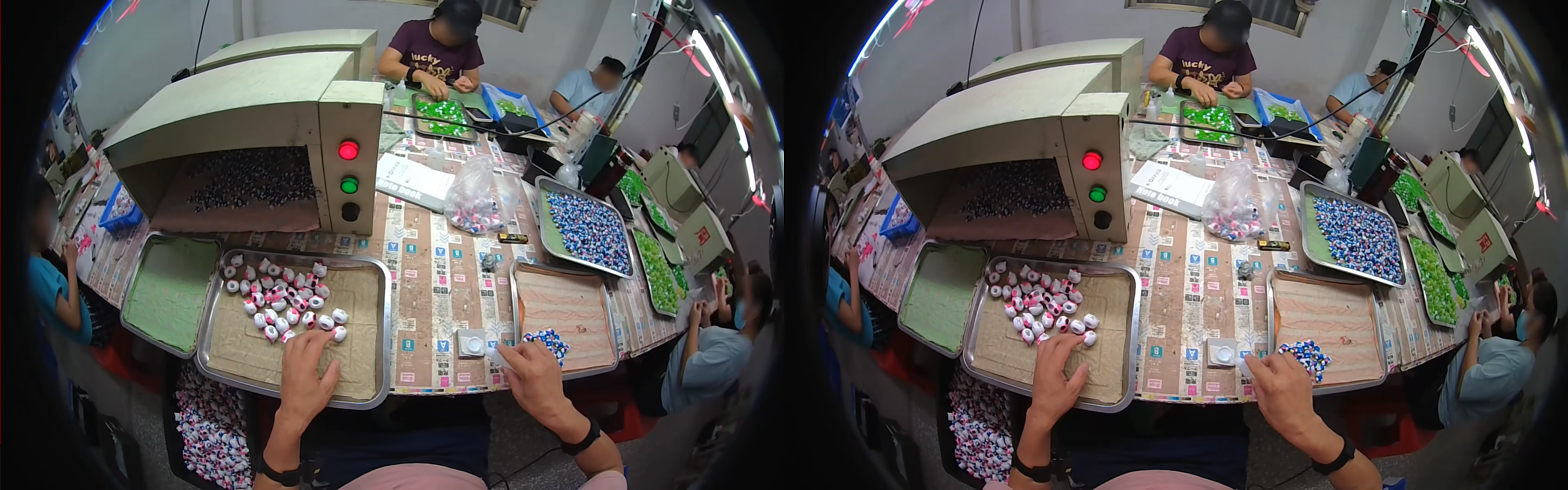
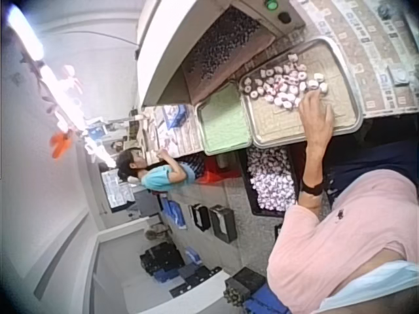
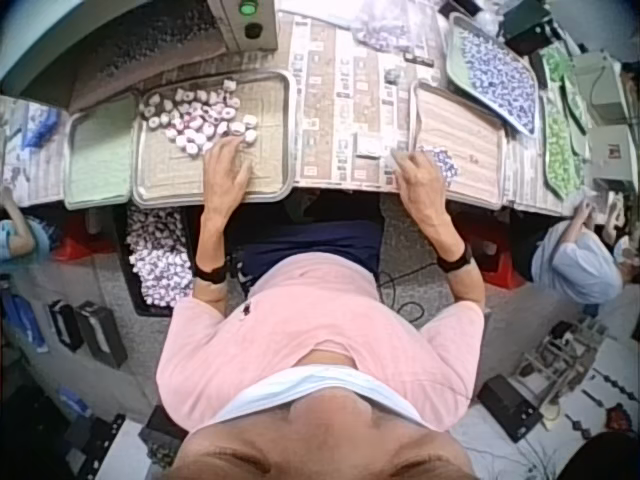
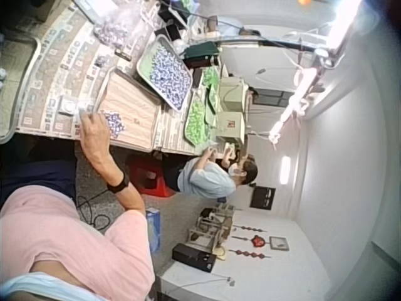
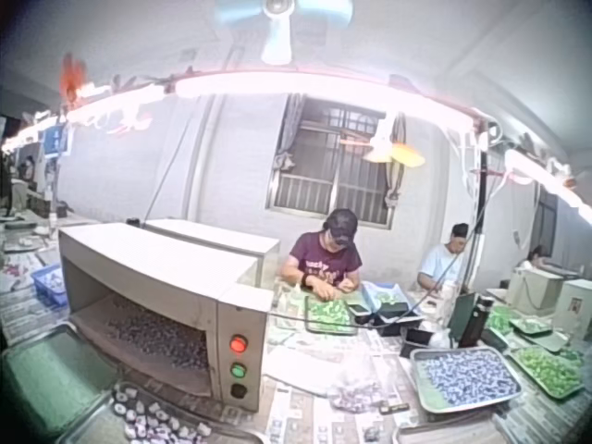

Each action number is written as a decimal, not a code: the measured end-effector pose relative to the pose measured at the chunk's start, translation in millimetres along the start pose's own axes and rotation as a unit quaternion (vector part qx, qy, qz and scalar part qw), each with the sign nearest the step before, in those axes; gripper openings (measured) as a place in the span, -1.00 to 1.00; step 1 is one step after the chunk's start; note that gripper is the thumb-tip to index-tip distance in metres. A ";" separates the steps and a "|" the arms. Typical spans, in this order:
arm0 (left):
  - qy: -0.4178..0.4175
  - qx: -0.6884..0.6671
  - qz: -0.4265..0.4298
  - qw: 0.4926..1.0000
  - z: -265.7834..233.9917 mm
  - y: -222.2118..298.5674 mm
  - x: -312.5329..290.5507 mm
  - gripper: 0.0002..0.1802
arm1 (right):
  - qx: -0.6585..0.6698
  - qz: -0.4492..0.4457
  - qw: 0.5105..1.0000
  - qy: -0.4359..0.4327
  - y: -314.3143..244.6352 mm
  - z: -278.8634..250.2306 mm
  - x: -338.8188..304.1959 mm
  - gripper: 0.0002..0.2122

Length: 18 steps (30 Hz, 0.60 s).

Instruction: The person assembles small decorative items by picking white plastic pieces and blue beads from trays and joining them by hand. The assembled items are placed on a tray in front of the workstation.

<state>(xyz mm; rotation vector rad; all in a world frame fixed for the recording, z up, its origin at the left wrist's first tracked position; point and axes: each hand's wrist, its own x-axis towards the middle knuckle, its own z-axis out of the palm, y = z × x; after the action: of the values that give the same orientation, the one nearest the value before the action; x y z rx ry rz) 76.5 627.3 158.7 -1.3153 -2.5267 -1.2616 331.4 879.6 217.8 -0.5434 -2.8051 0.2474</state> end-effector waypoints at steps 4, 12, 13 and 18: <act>0.000 -0.002 -0.001 1.000 0.2 0.9 0.5 -0.50 | 0.001 0.003 1.000 -0.002 0.5 0.0 0.1 -0.62; -0.001 -0.006 -0.005 1.000 0.2 2.9 1.4 -0.50 | 0.043 0.033 0.998 0.011 5.6 1.4 1.4 -0.57; -0.001 -0.010 -0.004 1.000 0.7 2.5 0.7 -0.50 | 0.057 0.038 0.998 0.011 9.2 3.1 1.5 -0.57; 0.003 -0.029 -0.003 1.000 0.8 -7.7 -3.1 -0.51 | 0.147 0.056 0.987 0.025 23.5 15.3 11.0 -0.54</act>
<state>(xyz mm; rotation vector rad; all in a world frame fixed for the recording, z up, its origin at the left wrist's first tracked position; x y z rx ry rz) 73.4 623.3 152.0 -1.3128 -2.5107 -1.3474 325.1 903.5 200.8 -0.6252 -2.6252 0.6476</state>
